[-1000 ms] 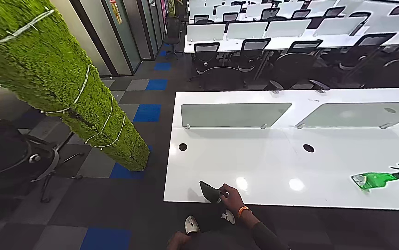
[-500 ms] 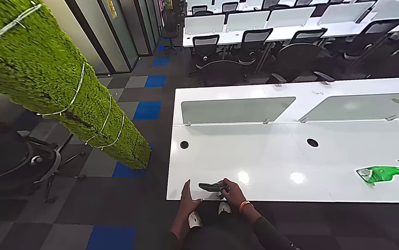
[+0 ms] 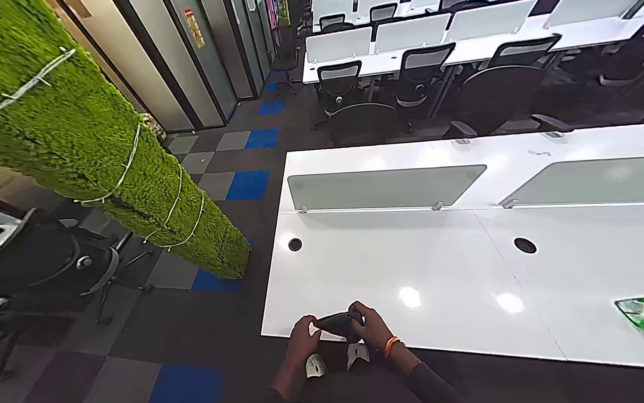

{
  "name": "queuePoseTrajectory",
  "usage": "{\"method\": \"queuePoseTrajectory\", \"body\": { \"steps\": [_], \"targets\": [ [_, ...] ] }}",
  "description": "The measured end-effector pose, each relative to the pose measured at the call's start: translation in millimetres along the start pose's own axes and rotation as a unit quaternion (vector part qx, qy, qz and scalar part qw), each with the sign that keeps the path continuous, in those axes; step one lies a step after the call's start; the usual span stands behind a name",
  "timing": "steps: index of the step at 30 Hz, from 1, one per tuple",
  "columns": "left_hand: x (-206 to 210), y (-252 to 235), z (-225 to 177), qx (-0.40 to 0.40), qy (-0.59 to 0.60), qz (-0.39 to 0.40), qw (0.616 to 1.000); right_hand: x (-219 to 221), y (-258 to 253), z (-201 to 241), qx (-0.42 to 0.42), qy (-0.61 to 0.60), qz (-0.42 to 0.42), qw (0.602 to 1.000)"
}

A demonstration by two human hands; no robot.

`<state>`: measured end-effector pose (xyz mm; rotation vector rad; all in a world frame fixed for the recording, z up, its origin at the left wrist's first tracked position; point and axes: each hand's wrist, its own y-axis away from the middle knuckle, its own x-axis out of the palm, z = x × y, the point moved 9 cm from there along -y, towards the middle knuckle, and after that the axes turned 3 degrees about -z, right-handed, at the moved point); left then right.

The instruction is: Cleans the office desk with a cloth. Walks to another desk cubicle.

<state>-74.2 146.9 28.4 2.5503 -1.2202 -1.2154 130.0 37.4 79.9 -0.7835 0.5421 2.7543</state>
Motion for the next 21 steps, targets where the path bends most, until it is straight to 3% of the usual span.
{"method": "queuePoseTrajectory", "body": {
  "steps": [2,5,10,21],
  "targets": [
    [19,5,34,-0.134,-0.086,0.073,0.985,-10,-3,-9,-0.009,-0.001,0.003,1.0],
    [52,38,85,-0.281,-0.158,0.206,0.924,-23,-6,-23,-0.003,-0.005,0.016,1.0],
    [63,89,76,-0.353,-0.108,0.243,0.897,-55,-8,-42,0.01,0.005,0.008,1.0],
    [84,95,71,-0.405,-0.058,0.187,0.893,-113,-7,-69,0.026,-0.004,-0.074,0.997]
  ]
}}
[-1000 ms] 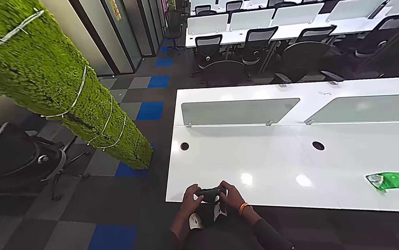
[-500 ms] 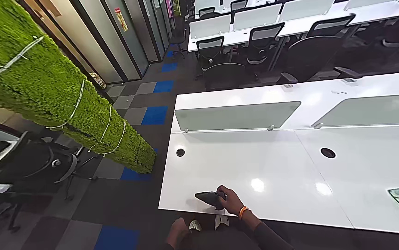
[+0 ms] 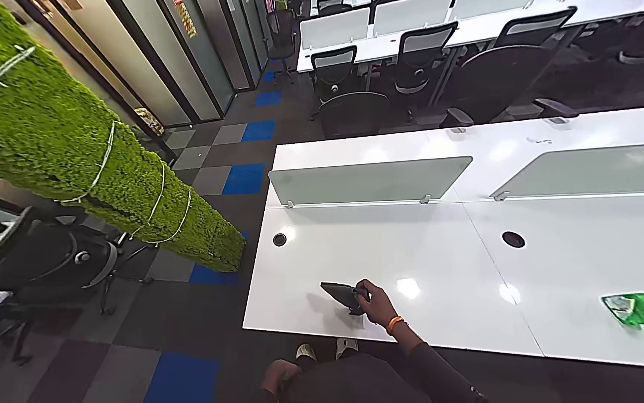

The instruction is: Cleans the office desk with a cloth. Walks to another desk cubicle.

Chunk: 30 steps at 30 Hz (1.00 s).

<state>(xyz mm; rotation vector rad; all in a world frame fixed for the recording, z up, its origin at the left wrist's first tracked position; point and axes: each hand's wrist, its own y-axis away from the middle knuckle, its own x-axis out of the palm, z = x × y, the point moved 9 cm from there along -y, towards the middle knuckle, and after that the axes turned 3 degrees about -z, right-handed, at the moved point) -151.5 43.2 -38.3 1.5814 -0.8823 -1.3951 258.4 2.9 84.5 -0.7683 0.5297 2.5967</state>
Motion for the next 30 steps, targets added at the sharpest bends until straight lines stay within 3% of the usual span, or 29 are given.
{"method": "queuePoseTrajectory", "body": {
  "steps": [5,10,15,20,26,30],
  "targets": [
    [-4,12,10,0.024,0.058,-0.023,0.998,-14,-8,-6,0.008,-0.006,-0.025,1.0],
    [-7,20,16,-0.012,0.069,-0.017,0.997,-19,-15,-3,0.015,-0.005,-0.043,0.999],
    [-13,6,27,0.011,0.025,-0.014,1.0,-9,-16,6,0.015,-0.005,-0.05,0.999],
    [-24,-7,49,-0.007,0.037,0.005,0.999,6,-14,25,0.018,-0.001,-0.06,0.998],
    [-57,-4,71,0.028,0.088,0.016,0.996,20,-14,46,0.047,0.011,-0.103,0.994],
    [-78,-22,88,0.049,-0.013,0.029,0.998,6,-8,71,0.048,0.033,-0.18,0.982]
  ]
}}
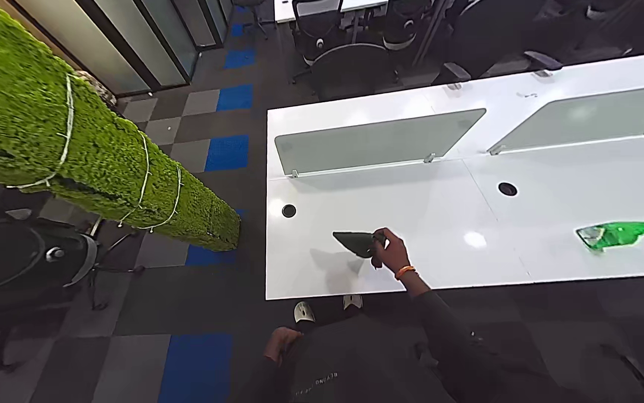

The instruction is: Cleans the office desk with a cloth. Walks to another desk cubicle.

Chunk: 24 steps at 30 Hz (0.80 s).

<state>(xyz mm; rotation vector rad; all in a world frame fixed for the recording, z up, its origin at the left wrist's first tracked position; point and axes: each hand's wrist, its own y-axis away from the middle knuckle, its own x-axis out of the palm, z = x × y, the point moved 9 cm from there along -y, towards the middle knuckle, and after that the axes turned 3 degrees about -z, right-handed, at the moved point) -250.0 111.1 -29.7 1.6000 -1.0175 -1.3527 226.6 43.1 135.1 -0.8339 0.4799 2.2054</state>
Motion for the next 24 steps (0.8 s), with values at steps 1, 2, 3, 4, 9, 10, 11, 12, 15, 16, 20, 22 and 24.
{"method": "queuePoseTrajectory", "body": {
  "steps": [1,2,3,4,9,10,11,12,15,16,20,22,24],
  "targets": [
    [-5,-8,2,0.001,-0.046,0.012,0.999,-7,-1,9,-0.011,0.002,-0.032,0.999],
    [-8,-19,6,0.004,-0.081,0.021,0.997,-14,-1,19,-0.024,0.001,-0.064,0.998],
    [-11,-36,12,0.004,-0.105,0.021,0.994,-18,1,29,-0.042,-0.003,-0.099,0.994],
    [-17,-50,16,0.011,-0.115,0.001,0.993,-20,4,38,-0.062,-0.005,-0.133,0.989],
    [-70,-64,11,0.046,-0.095,-0.102,0.989,58,46,64,-0.119,0.08,-0.133,0.981],
    [-78,-69,11,0.05,-0.097,-0.113,0.988,93,59,63,-0.101,0.117,-0.057,0.986],
    [-86,-73,10,0.056,-0.098,-0.125,0.986,132,75,60,-0.065,0.159,0.065,0.983],
    [-95,-75,7,0.067,-0.1,-0.143,0.982,169,93,54,-0.026,0.191,0.198,0.961],
    [-113,-77,-4,0.12,-0.102,-0.184,0.97,237,137,36,0.015,0.23,0.373,0.899],
    [-118,-77,-10,0.145,-0.103,-0.201,0.963,241,141,34,0.018,0.233,0.377,0.896],
    [-126,-76,-33,0.233,-0.134,-0.229,0.935,230,125,15,0.027,0.242,0.329,0.913],
    [-127,-81,-51,0.264,-0.177,-0.221,0.922,221,107,5,0.03,0.254,0.307,0.917],
    [-127,-87,-71,0.285,-0.222,-0.215,0.907,218,90,-3,0.021,0.264,0.294,0.918]
  ]
}}
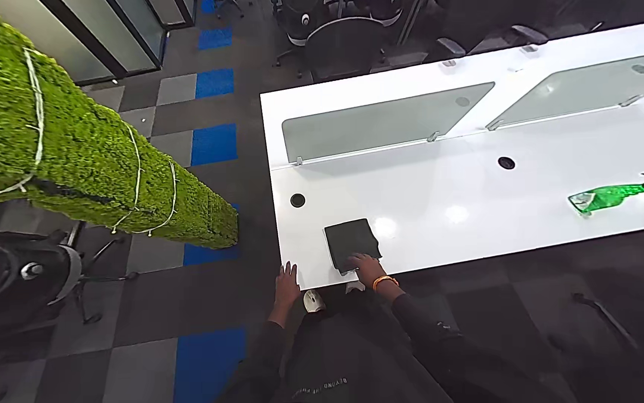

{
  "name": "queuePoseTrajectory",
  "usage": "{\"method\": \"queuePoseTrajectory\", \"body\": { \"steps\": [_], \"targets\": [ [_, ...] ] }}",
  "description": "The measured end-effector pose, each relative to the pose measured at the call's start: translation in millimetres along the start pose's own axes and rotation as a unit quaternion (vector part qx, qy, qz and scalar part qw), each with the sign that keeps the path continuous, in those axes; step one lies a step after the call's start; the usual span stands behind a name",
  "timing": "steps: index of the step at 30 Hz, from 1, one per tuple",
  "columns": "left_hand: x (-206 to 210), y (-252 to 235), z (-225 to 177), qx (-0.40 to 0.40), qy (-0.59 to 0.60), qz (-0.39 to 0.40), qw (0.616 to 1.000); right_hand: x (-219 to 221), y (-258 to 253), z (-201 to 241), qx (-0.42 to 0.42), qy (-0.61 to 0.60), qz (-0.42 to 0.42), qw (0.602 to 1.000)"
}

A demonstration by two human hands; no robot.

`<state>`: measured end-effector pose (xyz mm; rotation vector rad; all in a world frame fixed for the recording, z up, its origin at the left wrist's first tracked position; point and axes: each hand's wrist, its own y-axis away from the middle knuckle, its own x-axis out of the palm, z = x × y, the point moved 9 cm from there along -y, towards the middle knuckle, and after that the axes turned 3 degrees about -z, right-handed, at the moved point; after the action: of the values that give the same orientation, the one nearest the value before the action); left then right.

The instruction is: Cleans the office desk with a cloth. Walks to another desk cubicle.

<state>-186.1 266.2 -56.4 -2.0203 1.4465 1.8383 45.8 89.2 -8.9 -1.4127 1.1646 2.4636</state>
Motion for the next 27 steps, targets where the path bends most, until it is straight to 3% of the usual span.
{"method": "queuePoseTrajectory", "body": {
  "steps": [7,12,19,27],
  "targets": [
    [-17,-62,-36,-0.001,-0.059,0.056,0.997,5,-61,-10,0.031,0.014,0.025,0.999],
    [-35,-107,-50,-0.016,-0.062,0.037,0.997,16,-114,-13,0.067,0.011,0.034,0.997],
    [-62,-183,-43,-0.089,-0.101,0.001,0.991,-79,-239,-19,0.097,-0.002,0.006,0.995],
    [-49,-218,-37,-0.098,-0.167,0.073,0.978,-147,-358,5,0.084,0.021,0.009,0.996]
  ]
}}
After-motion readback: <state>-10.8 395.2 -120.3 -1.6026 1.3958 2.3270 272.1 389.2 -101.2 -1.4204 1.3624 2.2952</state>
